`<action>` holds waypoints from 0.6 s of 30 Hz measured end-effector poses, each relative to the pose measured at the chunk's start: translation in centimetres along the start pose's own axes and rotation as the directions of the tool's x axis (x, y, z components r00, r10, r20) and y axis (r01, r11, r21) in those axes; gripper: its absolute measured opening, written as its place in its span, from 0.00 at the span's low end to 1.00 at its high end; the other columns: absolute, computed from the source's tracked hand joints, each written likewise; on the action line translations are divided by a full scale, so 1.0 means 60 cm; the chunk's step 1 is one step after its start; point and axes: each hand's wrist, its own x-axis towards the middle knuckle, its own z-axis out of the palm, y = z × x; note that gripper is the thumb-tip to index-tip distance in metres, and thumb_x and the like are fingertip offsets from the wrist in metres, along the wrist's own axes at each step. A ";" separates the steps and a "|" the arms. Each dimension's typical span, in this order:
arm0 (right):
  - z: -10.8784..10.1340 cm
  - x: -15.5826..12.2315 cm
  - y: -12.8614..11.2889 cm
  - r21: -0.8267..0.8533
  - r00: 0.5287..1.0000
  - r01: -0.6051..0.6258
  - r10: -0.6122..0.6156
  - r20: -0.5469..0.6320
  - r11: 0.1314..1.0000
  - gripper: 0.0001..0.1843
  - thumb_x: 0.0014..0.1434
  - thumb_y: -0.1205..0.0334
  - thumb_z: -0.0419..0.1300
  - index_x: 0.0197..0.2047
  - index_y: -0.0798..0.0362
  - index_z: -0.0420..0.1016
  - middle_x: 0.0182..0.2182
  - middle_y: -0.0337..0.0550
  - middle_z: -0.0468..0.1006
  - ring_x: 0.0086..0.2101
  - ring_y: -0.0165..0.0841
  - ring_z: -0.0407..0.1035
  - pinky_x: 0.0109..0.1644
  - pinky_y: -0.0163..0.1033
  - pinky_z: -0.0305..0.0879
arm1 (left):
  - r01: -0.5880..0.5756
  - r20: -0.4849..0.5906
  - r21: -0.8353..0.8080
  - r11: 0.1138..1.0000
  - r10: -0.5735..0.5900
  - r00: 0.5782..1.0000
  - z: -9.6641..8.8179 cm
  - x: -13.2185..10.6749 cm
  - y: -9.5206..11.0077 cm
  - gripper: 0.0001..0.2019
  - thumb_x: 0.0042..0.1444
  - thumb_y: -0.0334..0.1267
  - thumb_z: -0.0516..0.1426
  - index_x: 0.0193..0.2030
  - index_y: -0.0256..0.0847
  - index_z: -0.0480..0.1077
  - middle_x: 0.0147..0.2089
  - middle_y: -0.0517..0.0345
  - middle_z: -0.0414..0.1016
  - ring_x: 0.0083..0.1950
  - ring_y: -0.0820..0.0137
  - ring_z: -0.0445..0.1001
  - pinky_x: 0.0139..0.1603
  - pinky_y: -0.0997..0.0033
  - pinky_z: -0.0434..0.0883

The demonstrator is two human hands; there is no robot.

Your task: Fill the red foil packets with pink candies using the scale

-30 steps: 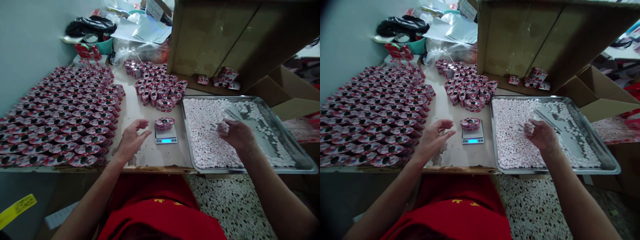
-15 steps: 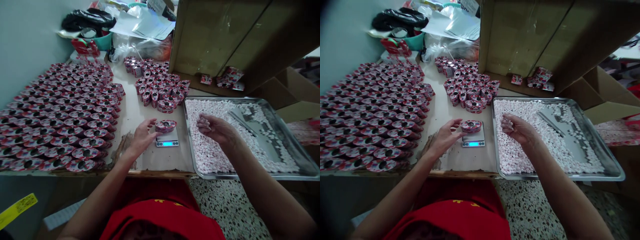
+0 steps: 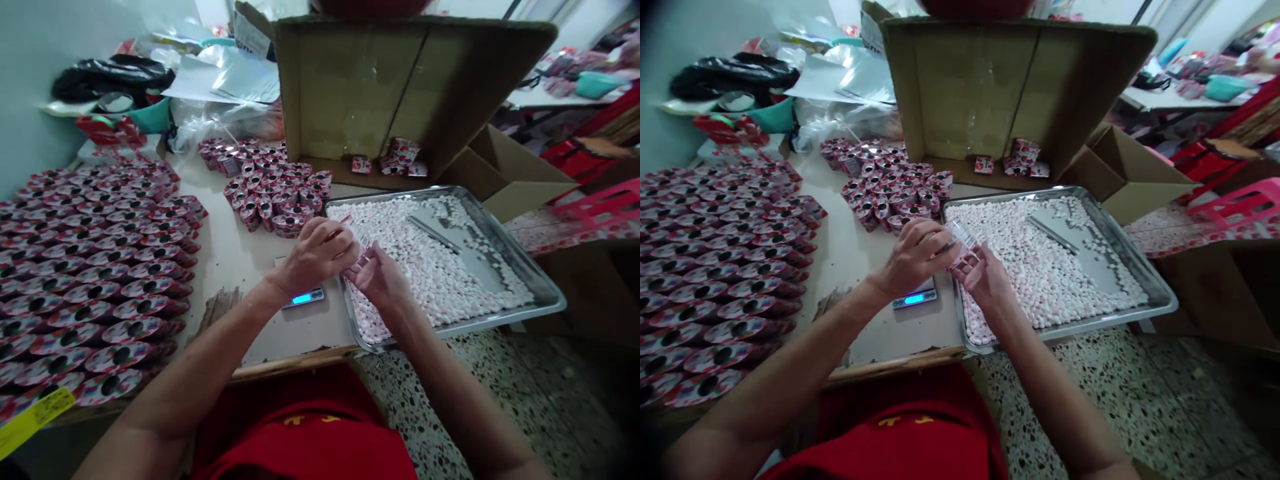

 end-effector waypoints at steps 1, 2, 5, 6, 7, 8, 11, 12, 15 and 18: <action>0.008 0.002 0.002 0.112 0.999 -0.050 0.050 0.000 0.993 0.17 0.78 0.55 0.48 0.38 0.49 0.71 0.35 0.43 0.83 0.34 0.34 0.78 0.41 0.42 0.79 | -0.051 0.004 0.031 0.998 0.051 0.999 0.006 0.009 0.001 0.09 0.70 0.31 0.58 0.50 0.50 0.78 0.53 0.58 0.82 0.59 0.63 0.73 0.66 0.55 0.67; 0.014 0.005 0.002 0.200 0.997 -0.076 0.079 -0.005 0.977 0.17 0.79 0.57 0.46 0.39 0.49 0.70 0.34 0.43 0.82 0.33 0.33 0.77 0.39 0.40 0.79 | -0.069 -0.002 0.060 0.996 0.069 0.998 0.014 0.013 0.003 0.08 0.70 0.31 0.58 0.49 0.49 0.78 0.51 0.57 0.82 0.57 0.63 0.73 0.63 0.55 0.67; 0.022 0.014 -0.004 0.338 0.992 -0.093 0.116 -0.048 0.936 0.16 0.78 0.62 0.43 0.43 0.51 0.70 0.33 0.43 0.82 0.32 0.33 0.77 0.36 0.37 0.78 | 0.037 -0.066 0.091 0.995 -0.031 0.997 0.039 0.005 0.011 0.06 0.69 0.33 0.61 0.48 0.47 0.79 0.49 0.54 0.81 0.55 0.60 0.73 0.59 0.55 0.68; 0.022 0.016 -0.006 0.351 0.989 -0.105 0.133 -0.057 0.930 0.16 0.78 0.63 0.43 0.45 0.51 0.70 0.33 0.44 0.82 0.32 0.34 0.77 0.36 0.37 0.78 | 0.113 -0.091 0.074 0.991 -0.106 0.990 0.046 -0.001 0.015 0.07 0.67 0.34 0.62 0.49 0.47 0.79 0.49 0.53 0.81 0.55 0.59 0.73 0.58 0.55 0.68; 0.021 0.018 -0.007 0.354 0.986 -0.120 0.152 -0.063 0.928 0.15 0.77 0.64 0.43 0.46 0.52 0.71 0.33 0.45 0.82 0.33 0.34 0.78 0.36 0.37 0.78 | 0.196 -0.113 0.042 0.980 -0.191 0.975 0.052 -0.007 0.018 0.08 0.66 0.33 0.63 0.49 0.47 0.79 0.49 0.53 0.81 0.54 0.59 0.73 0.58 0.55 0.69; 0.020 0.020 -0.008 0.349 0.984 -0.135 0.168 -0.065 0.927 0.15 0.77 0.64 0.44 0.47 0.53 0.71 0.33 0.46 0.82 0.33 0.35 0.78 0.36 0.37 0.79 | 0.276 -0.132 0.002 0.961 -0.274 0.953 0.056 -0.013 0.021 0.09 0.64 0.33 0.64 0.49 0.47 0.79 0.48 0.53 0.81 0.53 0.60 0.73 0.57 0.55 0.69; 0.021 0.022 -0.008 0.343 0.978 -0.174 0.202 -0.047 0.923 0.16 0.77 0.63 0.45 0.51 0.55 0.73 0.33 0.48 0.83 0.33 0.37 0.78 0.37 0.39 0.80 | 0.400 -0.161 -0.075 0.914 -0.407 0.899 0.060 -0.025 0.028 0.09 0.63 0.32 0.64 0.48 0.47 0.80 0.47 0.53 0.81 0.52 0.60 0.74 0.58 0.55 0.70; 0.022 0.022 -0.007 0.352 0.979 -0.183 0.203 -0.020 0.918 0.17 0.77 0.63 0.44 0.53 0.56 0.73 0.34 0.48 0.83 0.34 0.37 0.79 0.38 0.40 0.80 | 0.388 -0.158 -0.070 0.919 -0.394 0.905 0.058 -0.028 0.030 0.09 0.63 0.33 0.64 0.48 0.48 0.80 0.48 0.53 0.81 0.53 0.59 0.74 0.59 0.54 0.70; 0.028 0.021 -0.005 0.366 0.980 -0.197 0.191 0.052 0.910 0.19 0.76 0.66 0.43 0.56 0.57 0.74 0.36 0.48 0.84 0.36 0.37 0.80 0.39 0.40 0.80 | 0.306 -0.143 -0.003 0.952 -0.303 0.942 0.052 -0.035 0.033 0.09 0.64 0.36 0.64 0.50 0.51 0.81 0.50 0.54 0.83 0.56 0.57 0.73 0.61 0.52 0.68; 0.034 0.015 -0.005 0.321 0.977 -0.195 0.213 -0.020 0.927 0.18 0.78 0.62 0.43 0.53 0.56 0.74 0.33 0.47 0.84 0.32 0.36 0.78 0.34 0.38 0.79 | 0.314 -0.171 0.034 0.949 -0.304 0.937 0.049 -0.041 0.035 0.10 0.64 0.34 0.64 0.49 0.52 0.81 0.50 0.54 0.83 0.54 0.58 0.73 0.60 0.52 0.67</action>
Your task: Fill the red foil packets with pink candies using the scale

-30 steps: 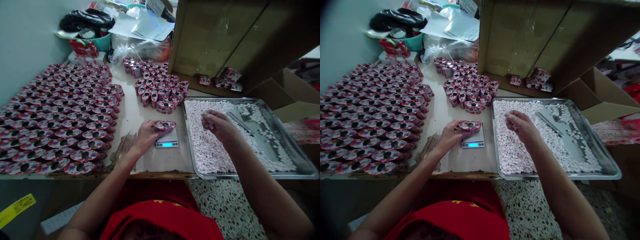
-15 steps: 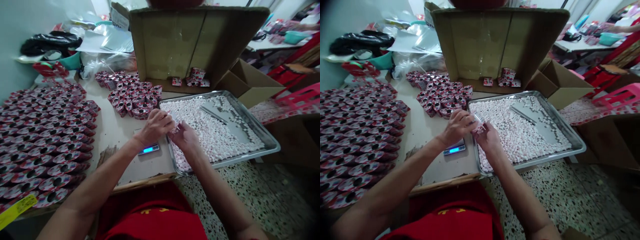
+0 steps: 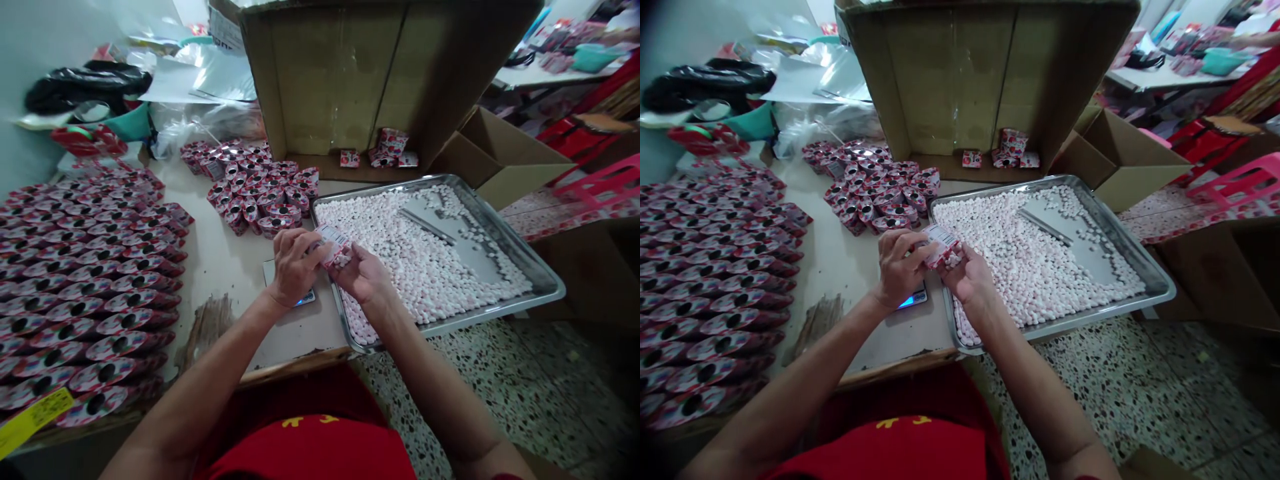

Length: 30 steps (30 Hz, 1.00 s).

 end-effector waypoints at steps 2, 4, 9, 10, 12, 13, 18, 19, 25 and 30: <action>0.005 -0.007 0.002 -0.037 1.000 -0.009 0.008 -0.030 0.999 0.18 0.78 0.61 0.43 0.51 0.55 0.74 0.33 0.48 0.83 0.31 0.37 0.78 0.33 0.38 0.79 | 0.051 -0.006 -0.002 0.999 -0.051 0.999 -0.001 -0.002 0.000 0.11 0.63 0.32 0.64 0.48 0.53 0.81 0.51 0.54 0.83 0.55 0.57 0.74 0.60 0.51 0.66; 0.010 -0.014 0.005 -0.063 1.000 -0.020 0.018 -0.019 0.998 0.18 0.78 0.62 0.43 0.50 0.56 0.74 0.34 0.50 0.83 0.32 0.37 0.79 0.34 0.39 0.80 | 0.158 -0.017 -0.032 0.987 -0.159 0.987 -0.005 -0.003 -0.001 0.11 0.60 0.31 0.65 0.46 0.53 0.81 0.50 0.55 0.83 0.55 0.57 0.74 0.60 0.52 0.67; 0.011 -0.024 0.012 -0.109 0.999 -0.044 0.045 0.000 0.993 0.14 0.75 0.68 0.47 0.49 0.57 0.74 0.35 0.51 0.82 0.34 0.35 0.79 0.35 0.36 0.80 | 0.548 0.052 -0.249 0.799 -0.554 0.831 -0.042 -0.022 -0.020 0.11 0.55 0.33 0.70 0.45 0.44 0.78 0.44 0.55 0.81 0.49 0.62 0.78 0.53 0.61 0.73; 0.005 -0.023 0.009 -0.141 1.000 -0.027 0.029 0.012 0.990 0.13 0.73 0.71 0.49 0.48 0.56 0.75 0.34 0.48 0.82 0.31 0.32 0.78 0.32 0.33 0.78 | 0.601 0.103 -0.267 0.753 -0.598 0.795 -0.052 -0.032 -0.026 0.12 0.55 0.35 0.70 0.46 0.44 0.78 0.45 0.56 0.82 0.49 0.62 0.79 0.53 0.62 0.74; -0.012 -0.021 -0.007 -0.265 0.995 0.098 -0.090 0.042 0.959 0.12 0.67 0.75 0.54 0.45 0.54 0.76 0.32 0.43 0.81 0.26 0.27 0.72 0.28 0.29 0.73 | 0.693 0.199 -0.255 0.675 -0.664 0.720 -0.070 -0.060 -0.038 0.15 0.54 0.37 0.71 0.48 0.44 0.79 0.46 0.56 0.83 0.50 0.62 0.80 0.55 0.61 0.74; -0.022 -0.020 -0.020 -0.360 0.980 0.197 -0.184 0.071 0.912 0.11 0.64 0.75 0.56 0.43 0.54 0.78 0.32 0.41 0.81 0.25 0.26 0.70 0.29 0.29 0.72 | 0.730 0.239 -0.241 0.639 -0.690 0.683 -0.076 -0.074 -0.042 0.17 0.53 0.37 0.72 0.49 0.45 0.79 0.47 0.56 0.84 0.50 0.61 0.80 0.56 0.60 0.74; -0.059 -0.033 -0.100 -0.839 0.782 0.531 -0.451 0.431 0.118 0.09 0.60 0.57 0.70 0.44 0.48 0.85 0.48 0.47 0.85 0.52 0.43 0.77 0.60 0.52 0.71 | 0.816 0.341 -0.267 0.513 -0.742 0.578 -0.084 -0.123 -0.049 0.21 0.51 0.38 0.74 0.51 0.46 0.80 0.49 0.54 0.84 0.53 0.59 0.80 0.58 0.56 0.75; -0.061 -0.038 -0.110 -0.834 0.707 0.546 -0.492 0.509 -0.079 0.10 0.59 0.54 0.71 0.44 0.46 0.86 0.53 0.48 0.84 0.58 0.48 0.74 0.65 0.57 0.66 | 0.817 0.342 -0.280 0.504 -0.743 0.575 -0.086 -0.125 -0.049 0.23 0.50 0.38 0.74 0.53 0.46 0.80 0.51 0.53 0.84 0.55 0.59 0.80 0.60 0.55 0.75; -0.045 -0.042 -0.088 -0.743 0.519 0.643 -0.607 0.602 -0.186 0.10 0.66 0.50 0.67 0.47 0.44 0.83 0.50 0.47 0.84 0.55 0.46 0.75 0.64 0.57 0.67 | 0.802 0.244 -0.308 0.512 -0.772 0.587 -0.129 -0.111 -0.061 0.33 0.48 0.39 0.76 0.62 0.46 0.74 0.54 0.52 0.83 0.56 0.60 0.79 0.63 0.53 0.71; -0.002 -0.024 -0.054 -0.722 0.563 0.690 -0.586 0.583 -0.055 0.10 0.68 0.49 0.64 0.47 0.44 0.79 0.48 0.45 0.82 0.50 0.41 0.76 0.55 0.49 0.72 | 0.768 0.123 -0.261 0.585 -0.769 0.627 -0.161 -0.101 -0.076 0.28 0.52 0.40 0.74 0.59 0.45 0.74 0.53 0.53 0.82 0.55 0.61 0.79 0.61 0.56 0.72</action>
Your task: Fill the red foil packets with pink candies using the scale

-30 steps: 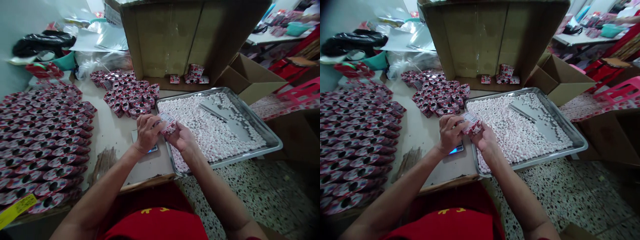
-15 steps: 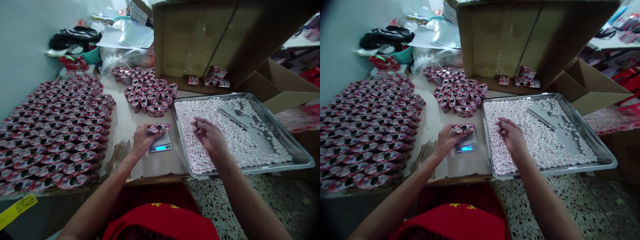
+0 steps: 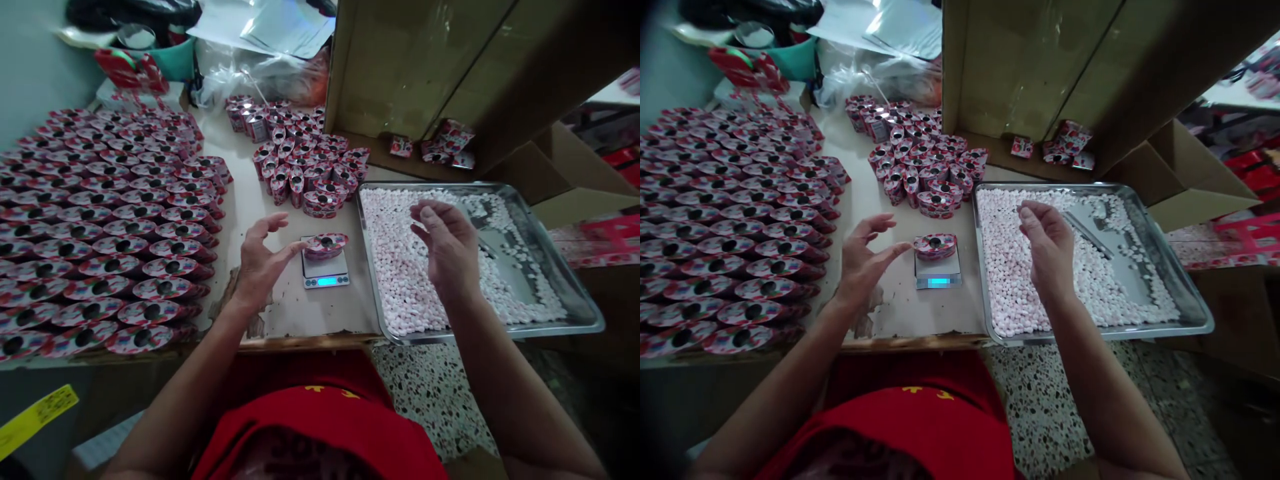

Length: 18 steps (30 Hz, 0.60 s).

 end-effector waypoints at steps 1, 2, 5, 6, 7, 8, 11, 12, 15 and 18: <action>0.003 0.006 -0.005 0.007 1.000 0.002 -0.002 -0.015 1.000 0.11 0.69 0.48 0.62 0.48 0.43 0.78 0.48 0.44 0.82 0.50 0.40 0.76 0.53 0.48 0.72 | -0.018 -0.024 0.024 1.000 0.018 1.000 -0.004 0.000 0.003 0.26 0.53 0.40 0.74 0.58 0.44 0.75 0.53 0.53 0.82 0.54 0.61 0.79 0.61 0.56 0.73; 0.002 0.012 -0.008 -0.003 0.999 0.019 -0.020 -0.034 1.000 0.12 0.70 0.47 0.60 0.49 0.43 0.78 0.48 0.44 0.81 0.49 0.39 0.76 0.51 0.47 0.72 | -0.039 -0.050 0.050 0.998 0.041 0.998 -0.009 0.000 0.008 0.25 0.54 0.41 0.73 0.57 0.44 0.76 0.53 0.53 0.82 0.54 0.61 0.79 0.61 0.56 0.73; -0.020 0.022 -0.004 -0.228 0.995 0.101 -0.093 0.045 0.968 0.14 0.67 0.46 0.63 0.48 0.45 0.79 0.41 0.43 0.81 0.40 0.38 0.75 0.44 0.44 0.69 | -0.108 -0.106 0.124 0.986 0.122 0.987 -0.021 -0.002 0.025 0.22 0.56 0.42 0.73 0.55 0.45 0.77 0.52 0.55 0.83 0.55 0.60 0.78 0.62 0.56 0.73; -0.031 0.020 0.004 -0.361 0.985 0.135 -0.085 0.149 0.923 0.14 0.65 0.47 0.65 0.47 0.46 0.80 0.38 0.43 0.81 0.37 0.38 0.73 0.42 0.45 0.68 | -0.125 -0.116 0.140 0.982 0.141 0.983 -0.025 -0.002 0.030 0.21 0.56 0.43 0.72 0.55 0.46 0.77 0.53 0.56 0.82 0.55 0.60 0.78 0.62 0.56 0.72; -0.043 0.014 0.014 -0.488 0.960 0.176 -0.041 0.275 0.855 0.14 0.63 0.48 0.68 0.46 0.47 0.81 0.36 0.43 0.81 0.35 0.38 0.72 0.41 0.45 0.67 | -0.136 -0.121 0.151 0.979 0.155 0.981 -0.029 -0.001 0.034 0.20 0.57 0.43 0.72 0.55 0.47 0.77 0.53 0.56 0.82 0.55 0.60 0.78 0.62 0.55 0.72; -0.055 0.006 0.026 -0.588 0.918 0.227 0.031 0.395 0.776 0.14 0.60 0.50 0.69 0.46 0.47 0.83 0.36 0.44 0.81 0.33 0.39 0.72 0.40 0.45 0.66 | -0.143 -0.125 0.155 0.977 0.163 0.979 -0.032 -0.001 0.037 0.19 0.57 0.43 0.72 0.55 0.48 0.77 0.53 0.57 0.82 0.55 0.61 0.78 0.63 0.55 0.72; -0.073 -0.025 0.067 -0.702 0.807 0.373 0.162 0.568 0.606 0.19 0.57 0.55 0.69 0.52 0.47 0.83 0.42 0.49 0.82 0.36 0.42 0.73 0.40 0.46 0.65 | -0.146 -0.131 0.150 0.978 0.166 0.977 -0.034 0.001 0.042 0.17 0.58 0.41 0.72 0.52 0.49 0.78 0.51 0.58 0.82 0.53 0.61 0.78 0.62 0.56 0.72; -0.072 -0.034 0.078 -0.719 0.801 0.399 0.165 0.576 0.569 0.20 0.57 0.57 0.68 0.53 0.47 0.82 0.44 0.50 0.82 0.37 0.43 0.74 0.40 0.45 0.65 | -0.144 -0.132 0.145 0.979 0.163 0.978 -0.033 0.001 0.044 0.16 0.58 0.41 0.71 0.52 0.49 0.78 0.50 0.58 0.82 0.53 0.61 0.78 0.61 0.56 0.72; -0.059 -0.041 0.095 -0.776 0.824 0.387 0.191 0.534 0.498 0.12 0.58 0.59 0.64 0.45 0.48 0.82 0.39 0.48 0.83 0.35 0.42 0.75 0.36 0.43 0.61 | -0.147 -0.115 0.135 0.980 0.163 0.980 -0.027 -0.001 0.052 0.15 0.58 0.39 0.71 0.51 0.48 0.78 0.50 0.59 0.82 0.53 0.61 0.78 0.61 0.56 0.72; -0.051 -0.028 0.089 -0.761 0.826 0.288 0.251 0.505 0.581 0.06 0.57 0.57 0.64 0.36 0.47 0.81 0.29 0.41 0.81 0.29 0.38 0.73 0.34 0.41 0.59 | -0.157 -0.061 0.158 0.975 0.168 0.984 -0.025 -0.003 0.056 0.15 0.56 0.37 0.72 0.50 0.47 0.79 0.50 0.58 0.82 0.53 0.61 0.78 0.60 0.56 0.72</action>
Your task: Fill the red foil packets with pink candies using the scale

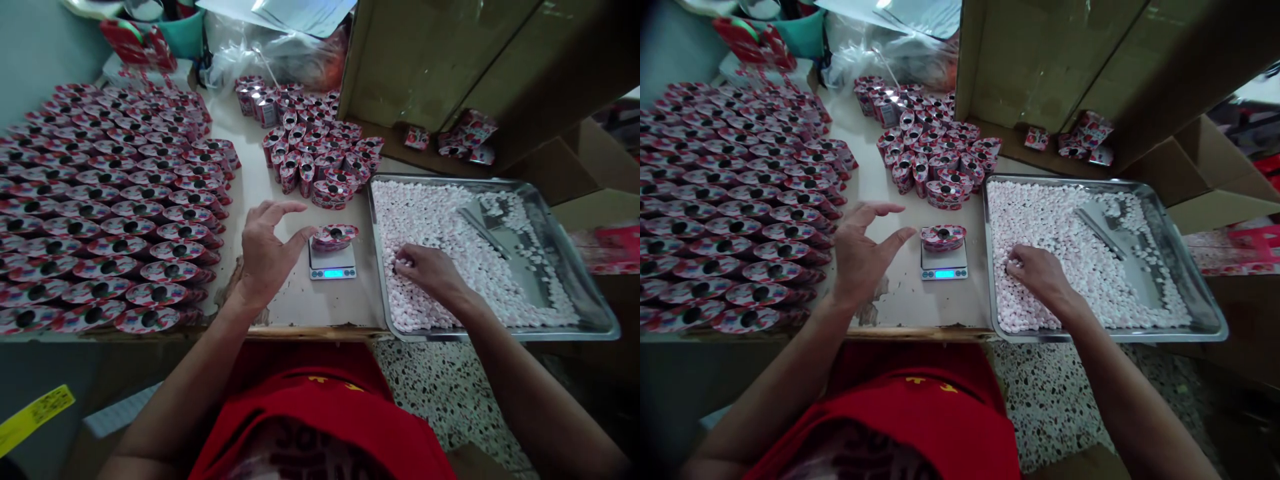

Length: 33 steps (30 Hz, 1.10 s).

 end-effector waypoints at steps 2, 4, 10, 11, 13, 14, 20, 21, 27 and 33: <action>-0.012 0.000 0.000 0.143 1.000 -0.013 0.012 0.006 0.990 0.09 0.58 0.52 0.65 0.35 0.48 0.83 0.24 0.38 0.79 0.25 0.36 0.70 0.32 0.40 0.58 | 0.021 0.032 0.024 0.999 -0.021 0.999 0.001 -0.002 -0.004 0.19 0.53 0.35 0.73 0.51 0.47 0.78 0.50 0.57 0.82 0.53 0.60 0.78 0.59 0.56 0.72; -0.021 -0.007 0.005 0.282 0.999 -0.039 0.048 -0.023 0.959 0.14 0.58 0.47 0.66 0.35 0.49 0.84 0.21 0.37 0.76 0.24 0.35 0.69 0.30 0.40 0.57 | 0.056 0.080 0.035 0.998 -0.059 0.995 0.006 -0.006 -0.012 0.24 0.50 0.33 0.75 0.54 0.46 0.77 0.51 0.56 0.82 0.52 0.60 0.77 0.57 0.56 0.73; -0.021 -0.027 0.028 0.354 0.983 0.008 0.057 -0.173 0.935 0.14 0.60 0.47 0.66 0.38 0.48 0.86 0.35 0.45 0.84 0.35 0.41 0.76 0.40 0.45 0.67 | 0.169 0.333 0.032 0.985 -0.170 0.927 0.047 -0.023 -0.028 0.35 0.45 0.32 0.76 0.61 0.42 0.72 0.51 0.52 0.82 0.51 0.58 0.77 0.56 0.54 0.72; -0.022 -0.024 0.025 0.319 0.974 0.054 0.021 -0.226 0.946 0.12 0.60 0.48 0.66 0.37 0.47 0.86 0.39 0.47 0.84 0.40 0.44 0.76 0.44 0.48 0.68 | 0.182 0.347 0.026 0.983 -0.180 0.921 0.053 -0.025 -0.029 0.35 0.45 0.32 0.75 0.61 0.42 0.73 0.51 0.52 0.82 0.51 0.58 0.77 0.56 0.54 0.72; -0.025 -0.014 0.003 0.283 0.938 0.153 -0.048 -0.345 0.947 0.10 0.61 0.51 0.67 0.37 0.46 0.86 0.44 0.49 0.83 0.47 0.47 0.75 0.52 0.53 0.67 | 0.198 0.343 0.009 0.980 -0.189 0.920 0.059 -0.028 -0.030 0.34 0.46 0.32 0.75 0.61 0.43 0.73 0.52 0.51 0.82 0.51 0.58 0.77 0.56 0.54 0.72; -0.027 -0.006 -0.017 0.296 0.917 0.210 -0.083 -0.390 0.932 0.08 0.62 0.52 0.67 0.37 0.45 0.87 0.45 0.49 0.82 0.49 0.47 0.74 0.55 0.54 0.66 | 0.200 0.339 0.002 0.980 -0.189 0.922 0.060 -0.028 -0.031 0.34 0.46 0.32 0.75 0.60 0.43 0.73 0.52 0.51 0.82 0.51 0.58 0.77 0.55 0.55 0.72; -0.015 0.059 -0.176 0.416 0.861 0.478 -0.321 -0.393 0.773 0.06 0.60 0.62 0.69 0.39 0.40 0.88 0.39 0.46 0.79 0.45 0.46 0.69 0.58 0.56 0.61 | 0.115 0.292 0.042 0.992 -0.123 0.949 0.068 -0.020 -0.021 0.36 0.44 0.33 0.77 0.61 0.42 0.73 0.53 0.49 0.82 0.54 0.54 0.78 0.57 0.52 0.74; -0.011 0.068 -0.192 0.422 0.862 0.484 -0.335 -0.381 0.767 0.07 0.58 0.62 0.71 0.38 0.40 0.88 0.38 0.46 0.78 0.44 0.46 0.68 0.58 0.56 0.61 | 0.106 0.281 0.062 0.992 -0.119 0.952 0.074 -0.018 -0.015 0.34 0.44 0.33 0.76 0.60 0.42 0.73 0.53 0.48 0.82 0.55 0.53 0.78 0.58 0.50 0.74; -0.030 0.091 -0.161 0.523 0.895 0.390 -0.178 -0.409 0.758 0.10 0.58 0.56 0.69 0.43 0.41 0.88 0.36 0.44 0.78 0.39 0.44 0.71 0.50 0.52 0.67 | 0.018 0.475 0.083 0.996 -0.056 0.878 0.102 0.008 0.010 0.12 0.57 0.37 0.70 0.47 0.44 0.78 0.48 0.51 0.83 0.51 0.56 0.80 0.52 0.57 0.76; -0.017 0.115 -0.094 0.834 0.964 0.130 0.127 -0.232 0.536 0.14 0.54 0.46 0.74 0.38 0.46 0.87 0.38 0.46 0.86 0.41 0.45 0.77 0.48 0.48 0.71 | -0.029 0.400 0.199 0.980 -0.054 0.915 -0.003 0.163 -0.062 0.12 0.58 0.42 0.70 0.46 0.44 0.78 0.45 0.55 0.82 0.45 0.62 0.80 0.46 0.65 0.74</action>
